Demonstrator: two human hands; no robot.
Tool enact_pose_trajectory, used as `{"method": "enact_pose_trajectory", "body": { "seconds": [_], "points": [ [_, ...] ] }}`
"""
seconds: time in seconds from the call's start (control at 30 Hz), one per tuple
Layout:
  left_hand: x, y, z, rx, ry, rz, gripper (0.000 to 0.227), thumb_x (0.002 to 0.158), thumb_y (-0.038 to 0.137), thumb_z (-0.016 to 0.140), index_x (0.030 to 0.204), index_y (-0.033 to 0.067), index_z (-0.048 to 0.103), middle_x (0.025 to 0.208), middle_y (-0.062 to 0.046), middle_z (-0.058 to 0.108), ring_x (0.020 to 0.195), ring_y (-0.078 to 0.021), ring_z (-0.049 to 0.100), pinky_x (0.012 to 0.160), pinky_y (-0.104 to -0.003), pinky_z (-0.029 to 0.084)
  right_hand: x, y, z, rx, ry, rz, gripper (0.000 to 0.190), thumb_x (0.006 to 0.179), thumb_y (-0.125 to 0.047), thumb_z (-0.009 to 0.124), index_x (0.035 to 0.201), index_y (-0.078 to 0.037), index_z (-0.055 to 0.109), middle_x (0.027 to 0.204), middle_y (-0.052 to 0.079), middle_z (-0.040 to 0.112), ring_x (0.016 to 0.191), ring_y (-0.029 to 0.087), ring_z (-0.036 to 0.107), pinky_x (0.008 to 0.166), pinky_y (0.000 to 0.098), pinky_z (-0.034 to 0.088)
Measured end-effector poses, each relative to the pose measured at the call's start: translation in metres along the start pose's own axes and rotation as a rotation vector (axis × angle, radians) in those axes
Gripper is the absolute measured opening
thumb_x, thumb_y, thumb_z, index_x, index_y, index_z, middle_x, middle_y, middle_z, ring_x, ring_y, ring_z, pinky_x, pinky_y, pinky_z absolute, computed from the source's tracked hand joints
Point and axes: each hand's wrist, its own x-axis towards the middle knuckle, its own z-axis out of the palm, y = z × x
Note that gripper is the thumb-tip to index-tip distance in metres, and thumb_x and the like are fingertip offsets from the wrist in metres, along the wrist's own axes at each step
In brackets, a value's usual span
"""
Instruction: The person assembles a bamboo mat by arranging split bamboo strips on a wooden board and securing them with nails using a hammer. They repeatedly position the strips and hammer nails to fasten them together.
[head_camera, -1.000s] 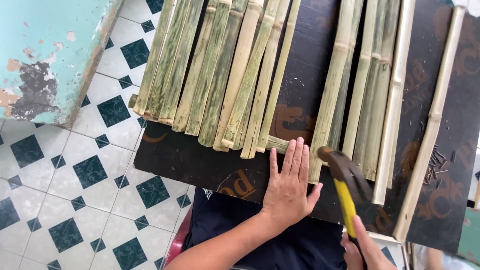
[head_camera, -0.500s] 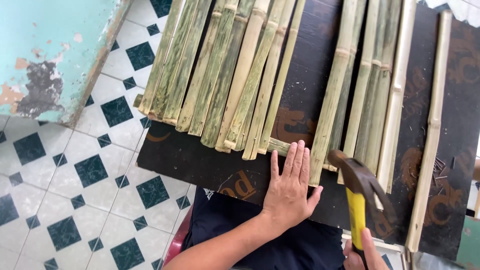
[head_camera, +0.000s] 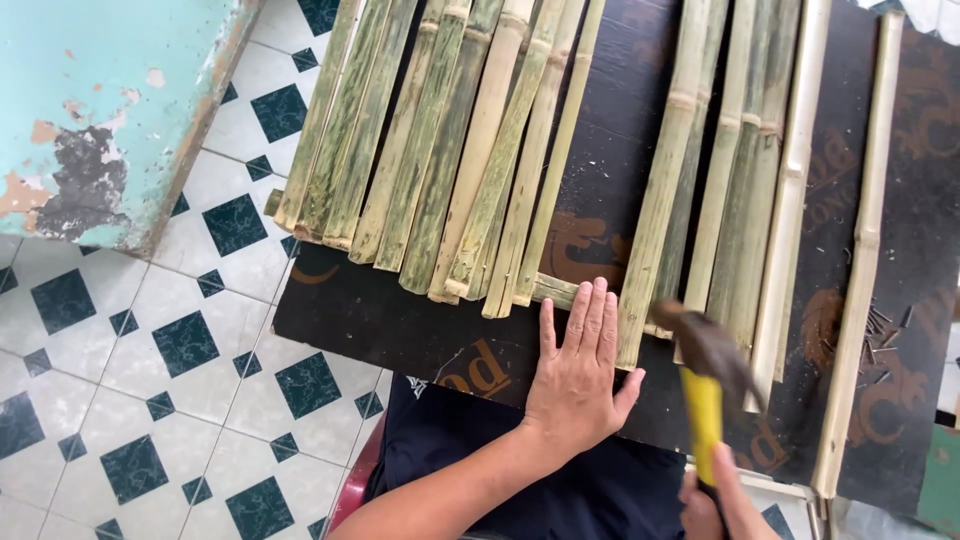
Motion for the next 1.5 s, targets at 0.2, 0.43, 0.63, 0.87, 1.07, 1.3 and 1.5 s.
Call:
{"method": "enact_pose_trajectory", "body": {
  "seconds": [0.2,0.43,0.63,0.87,1.07,1.3,1.5],
  "points": [
    [0.001,0.001,0.001,-0.02,0.006,0.0,0.078,0.084,0.052,0.038,0.136,-0.003,0.02,0.145,-0.018,0.018,0.136,-0.0281,0.015,0.109,-0.051,0.012,-0.036,-0.036,0.018,-0.609,0.25,-0.631,0.044,0.08,-0.014,0.056,0.123,-0.022,0.056,0.078,-0.002,0.069,0.059,0.004,0.061,0.064,0.0187,0.047],
    [0.0,0.003,0.002,0.024,0.008,-0.021,0.083,0.082,0.055,0.041,0.137,-0.003,0.018,0.145,-0.017,0.016,0.136,-0.0283,0.012,0.109,-0.051,0.011,0.001,0.014,0.005,-0.327,0.029,-0.495,0.058,0.076,-0.006,0.057,0.132,-0.016,0.048,0.073,0.005,0.066,0.058,0.006,0.047,0.068,0.0153,0.023],
    [0.013,-0.009,-0.022,-0.562,-0.013,-0.044,0.07,0.087,0.038,0.039,0.135,-0.0084,0.017,0.141,-0.024,0.022,0.132,-0.0368,0.019,0.105,-0.052,0.013,0.0,-0.022,0.007,-0.449,0.254,-0.568,0.05,0.08,-0.015,0.054,0.128,-0.025,0.053,0.068,-0.003,0.067,0.047,0.007,0.051,0.051,0.0194,0.043],
    [0.102,-0.001,-0.023,-0.525,0.228,0.057,0.053,0.093,0.033,0.028,0.137,0.0033,0.023,0.147,-0.015,0.021,0.138,-0.0303,0.019,0.107,-0.062,0.017,0.04,-0.135,0.006,-0.193,-0.004,-0.928,0.053,0.088,-0.001,0.038,0.14,-0.007,0.029,0.076,0.017,0.055,0.035,0.017,0.04,0.032,0.026,0.037],
    [0.144,0.008,0.012,-0.271,0.079,0.024,0.072,0.088,0.053,0.007,0.139,0.0026,0.005,0.148,-0.01,-0.001,0.138,-0.0228,-0.005,0.107,-0.058,-0.002,0.08,-0.244,0.028,-0.303,0.047,-0.978,0.05,0.096,-0.002,0.036,0.144,0.0,0.022,0.077,0.016,0.052,0.04,0.019,0.042,0.031,0.0274,0.037],
    [0.143,0.008,0.028,-0.522,0.014,-0.06,0.077,0.082,0.057,0.011,0.138,0.0038,0.017,0.148,-0.006,0.001,0.137,-0.0297,0.003,0.105,-0.059,-0.003,0.162,-0.334,0.052,-0.267,0.007,-1.027,0.042,0.101,-0.007,0.037,0.142,-0.005,0.027,0.076,0.013,0.05,0.046,0.016,0.043,0.036,0.0282,0.039],
    [0.147,0.004,0.02,-0.484,0.101,-0.062,0.073,0.082,0.051,0.023,0.134,-0.0001,0.03,0.147,-0.009,0.015,0.134,-0.0359,0.014,0.101,-0.065,0.005,0.197,-0.38,0.083,-0.227,-0.007,-0.989,0.044,0.1,-0.014,0.037,0.142,-0.013,0.026,0.076,0.009,0.049,0.05,0.015,0.045,0.042,0.0285,0.043]
  ]
}}
